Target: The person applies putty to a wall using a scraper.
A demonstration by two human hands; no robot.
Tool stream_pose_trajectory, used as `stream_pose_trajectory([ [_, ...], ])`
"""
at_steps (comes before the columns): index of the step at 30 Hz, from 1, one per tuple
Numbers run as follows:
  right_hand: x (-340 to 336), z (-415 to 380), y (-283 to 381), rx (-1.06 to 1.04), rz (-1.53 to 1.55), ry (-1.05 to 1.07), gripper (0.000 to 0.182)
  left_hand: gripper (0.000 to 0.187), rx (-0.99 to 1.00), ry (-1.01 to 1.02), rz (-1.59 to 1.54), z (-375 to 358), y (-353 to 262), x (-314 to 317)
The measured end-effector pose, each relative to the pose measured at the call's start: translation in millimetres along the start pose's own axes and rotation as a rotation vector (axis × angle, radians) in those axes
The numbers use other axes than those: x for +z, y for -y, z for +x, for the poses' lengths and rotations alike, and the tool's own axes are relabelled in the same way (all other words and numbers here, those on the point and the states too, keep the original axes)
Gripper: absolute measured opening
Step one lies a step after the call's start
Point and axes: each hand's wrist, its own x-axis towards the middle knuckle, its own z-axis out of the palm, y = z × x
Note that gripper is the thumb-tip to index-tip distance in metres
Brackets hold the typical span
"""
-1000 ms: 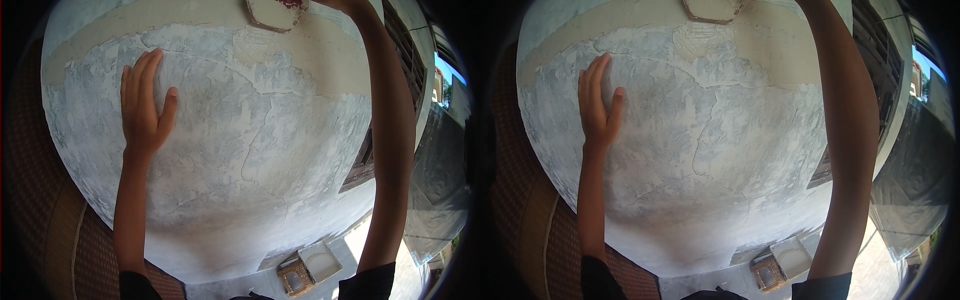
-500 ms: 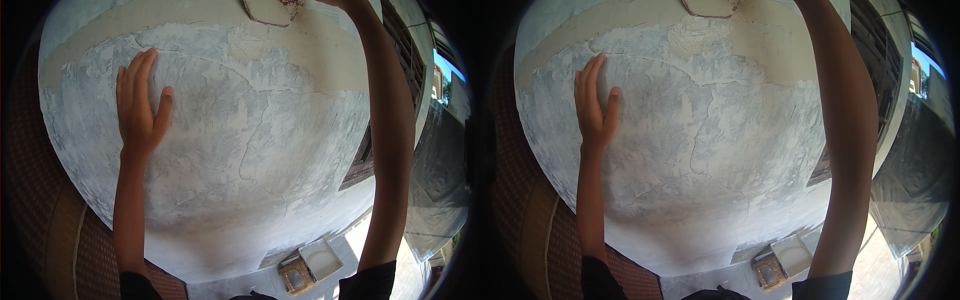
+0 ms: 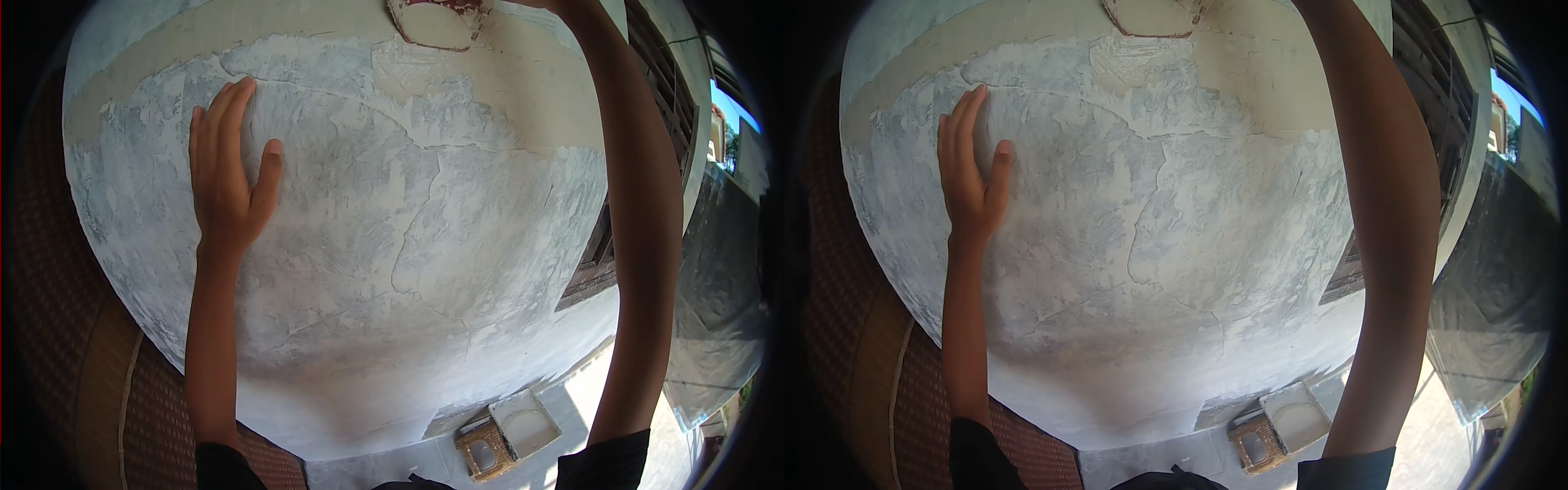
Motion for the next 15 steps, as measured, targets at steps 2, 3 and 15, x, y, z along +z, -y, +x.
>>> stream_pose_trajectory([
  [2, -5.2, -1.0, -0.3, 0.104, 0.031, -0.044, 0.033, 0.055, -0.005, 0.001, 0.002, -0.6, 0.0, 0.3],
  [3, -7.3, -0.8, -0.6, 0.205, 0.061, -0.089, 0.033, 0.053, -0.007, 0.011, -0.007, -0.8, 0.6, 0.5],
  [15, 7.9, 6.5, 0.5, 0.038, 0.1, -0.084, 0.029, 0.052, -0.021, 0.023, -0.022, -1.0, 0.2, -0.1],
])
